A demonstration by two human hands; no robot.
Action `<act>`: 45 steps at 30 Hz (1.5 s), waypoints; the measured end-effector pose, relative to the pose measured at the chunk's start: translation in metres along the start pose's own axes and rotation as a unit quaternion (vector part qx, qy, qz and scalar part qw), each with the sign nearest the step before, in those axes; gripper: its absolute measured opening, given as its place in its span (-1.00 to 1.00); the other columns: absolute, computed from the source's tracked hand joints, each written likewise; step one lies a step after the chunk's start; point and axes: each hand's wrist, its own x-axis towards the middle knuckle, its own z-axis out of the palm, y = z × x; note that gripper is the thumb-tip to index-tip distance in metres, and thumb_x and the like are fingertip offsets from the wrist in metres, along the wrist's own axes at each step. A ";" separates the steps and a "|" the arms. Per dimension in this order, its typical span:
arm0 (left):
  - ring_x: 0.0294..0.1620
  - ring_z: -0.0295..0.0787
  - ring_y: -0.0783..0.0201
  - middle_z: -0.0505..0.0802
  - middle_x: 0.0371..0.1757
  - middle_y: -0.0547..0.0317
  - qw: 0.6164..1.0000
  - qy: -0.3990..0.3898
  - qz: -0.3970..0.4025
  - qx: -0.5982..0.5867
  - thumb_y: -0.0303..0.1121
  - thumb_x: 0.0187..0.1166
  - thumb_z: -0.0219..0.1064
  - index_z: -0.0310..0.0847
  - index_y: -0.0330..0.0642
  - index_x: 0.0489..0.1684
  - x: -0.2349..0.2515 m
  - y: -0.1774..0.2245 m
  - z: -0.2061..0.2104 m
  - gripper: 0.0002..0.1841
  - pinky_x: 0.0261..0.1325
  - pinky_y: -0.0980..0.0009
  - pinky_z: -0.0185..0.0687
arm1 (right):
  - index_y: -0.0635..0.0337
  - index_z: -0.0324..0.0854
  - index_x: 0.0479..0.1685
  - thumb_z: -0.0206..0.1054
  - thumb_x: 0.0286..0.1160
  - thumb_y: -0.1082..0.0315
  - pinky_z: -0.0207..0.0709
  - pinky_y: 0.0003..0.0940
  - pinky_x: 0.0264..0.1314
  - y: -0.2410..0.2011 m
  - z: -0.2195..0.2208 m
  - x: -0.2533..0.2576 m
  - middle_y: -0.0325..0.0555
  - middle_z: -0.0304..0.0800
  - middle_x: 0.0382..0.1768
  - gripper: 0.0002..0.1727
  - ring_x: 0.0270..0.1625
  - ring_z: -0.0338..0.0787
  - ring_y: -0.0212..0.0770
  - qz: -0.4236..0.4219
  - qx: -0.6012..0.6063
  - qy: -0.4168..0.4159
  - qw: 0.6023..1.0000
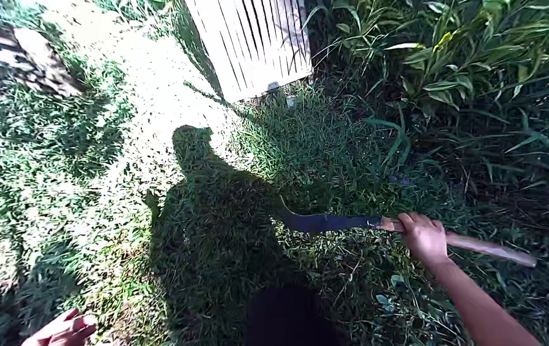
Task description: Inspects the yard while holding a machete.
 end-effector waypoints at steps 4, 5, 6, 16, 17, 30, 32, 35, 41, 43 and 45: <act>-0.11 0.82 0.67 0.85 -0.08 0.44 0.984 -0.143 0.110 0.009 -0.46 0.77 0.06 0.47 -0.50 0.29 0.004 0.077 0.054 -0.70 0.09 0.54 0.79 | 0.31 0.72 0.20 0.34 0.43 0.67 0.31 0.54 0.40 -0.024 -0.081 0.056 0.45 0.74 0.18 -0.65 0.33 0.66 0.52 -0.026 -0.068 -0.084 0.994; -0.11 0.82 0.64 0.88 -0.08 0.38 0.975 -0.176 0.131 0.024 -0.44 0.78 0.07 0.49 -0.50 0.29 0.001 0.089 0.067 -0.69 0.09 0.53 0.78 | 0.34 0.71 0.24 0.29 0.47 0.69 0.24 0.56 0.47 -0.046 -0.093 0.070 0.48 0.72 0.21 -0.63 0.37 0.63 0.54 -0.026 -0.081 -0.122 0.989; -0.11 0.84 0.54 0.89 -0.06 0.23 0.967 -0.211 0.138 0.045 -0.38 0.79 0.07 0.51 -0.51 0.31 -0.001 0.098 0.082 -0.65 0.07 0.46 0.78 | 0.37 0.70 0.27 0.26 0.49 0.70 0.19 0.56 0.53 -0.069 -0.101 0.082 0.50 0.71 0.24 -0.62 0.40 0.60 0.55 -0.026 -0.100 -0.150 0.983; 0.45 0.68 -0.21 0.78 0.39 -0.20 0.726 -0.582 0.128 0.342 -0.06 0.81 0.14 0.52 -0.12 0.59 0.060 0.068 0.256 -0.50 0.50 -0.31 0.41 | 0.64 0.47 0.35 0.11 0.62 0.67 0.41 0.12 0.51 -0.304 -0.126 0.105 0.48 0.66 0.20 -0.64 0.35 0.68 0.35 -0.127 -0.288 -0.212 0.925; 0.48 0.66 -0.24 0.77 0.40 -0.23 0.704 -0.601 0.128 0.355 -0.05 0.81 0.14 0.55 -0.13 0.57 0.076 0.056 0.269 -0.51 0.51 -0.34 0.40 | 0.65 0.45 0.36 0.07 0.63 0.69 0.42 0.08 0.51 -0.327 -0.123 0.110 0.47 0.65 0.22 -0.64 0.37 0.67 0.33 -0.125 -0.295 -0.224 0.920; 0.41 0.73 -0.18 0.79 0.40 -0.14 0.766 -0.551 0.089 0.319 -0.23 0.82 0.05 0.47 0.06 0.66 0.170 -0.019 0.334 -0.55 0.42 -0.25 0.56 | 0.65 0.17 0.61 -0.21 0.78 0.67 0.36 0.31 0.54 -0.445 -0.086 0.176 0.51 0.30 0.61 -0.53 0.64 0.40 0.40 0.035 -0.138 -0.338 0.930; 0.32 0.79 -0.17 0.84 0.30 -0.16 0.823 -0.502 0.081 0.254 -0.23 0.82 0.09 0.49 0.02 0.65 0.172 -0.029 0.326 -0.55 0.38 -0.20 0.60 | 0.66 0.33 0.50 -0.09 0.76 0.67 0.28 0.22 0.63 -0.417 -0.109 0.192 0.49 0.45 0.49 -0.60 0.58 0.48 0.38 -0.003 -0.202 -0.330 0.922; 0.16 0.86 -0.13 0.83 0.22 -0.29 0.899 -0.435 0.018 0.042 -0.41 0.79 0.15 0.49 -0.33 0.54 0.177 -0.040 0.319 -0.60 0.29 -0.05 0.72 | 0.37 0.68 0.29 0.36 0.61 0.44 0.23 0.41 0.59 -0.342 -0.157 0.205 0.38 0.69 0.28 -0.67 0.39 0.63 0.39 -0.024 -0.217 -0.237 0.947; 0.05 0.80 -0.03 0.75 0.24 -0.40 0.903 -0.409 -0.094 -0.094 -0.42 0.84 0.04 0.38 -0.50 0.54 0.238 -0.042 0.300 -0.59 0.16 0.09 0.69 | 0.17 0.68 0.21 0.59 0.44 0.21 0.53 0.49 0.17 -0.187 -0.199 0.135 0.25 0.82 0.00 -0.58 0.12 0.79 0.35 0.151 0.000 -0.166 0.974; 0.02 0.78 -0.03 0.75 0.23 -0.39 0.918 -0.378 -0.093 -0.075 -0.43 0.83 0.05 0.38 -0.50 0.53 0.259 -0.045 0.306 -0.60 0.12 0.09 0.67 | 0.22 0.63 0.28 0.54 0.50 0.13 0.53 0.48 0.19 -0.164 -0.176 0.095 0.30 0.81 -0.04 -0.52 0.07 0.79 0.36 0.202 0.093 -0.115 0.968; 0.08 0.79 -0.05 0.74 0.28 -0.41 0.922 -0.372 -0.093 -0.056 -0.45 0.82 0.08 0.40 -0.50 0.53 0.266 -0.055 0.317 -0.60 0.16 0.08 0.69 | 0.21 0.56 0.47 0.45 0.60 0.10 0.55 0.42 0.21 -0.156 -0.138 0.065 0.32 0.80 0.02 -0.45 0.06 0.79 0.31 0.281 0.180 -0.092 0.938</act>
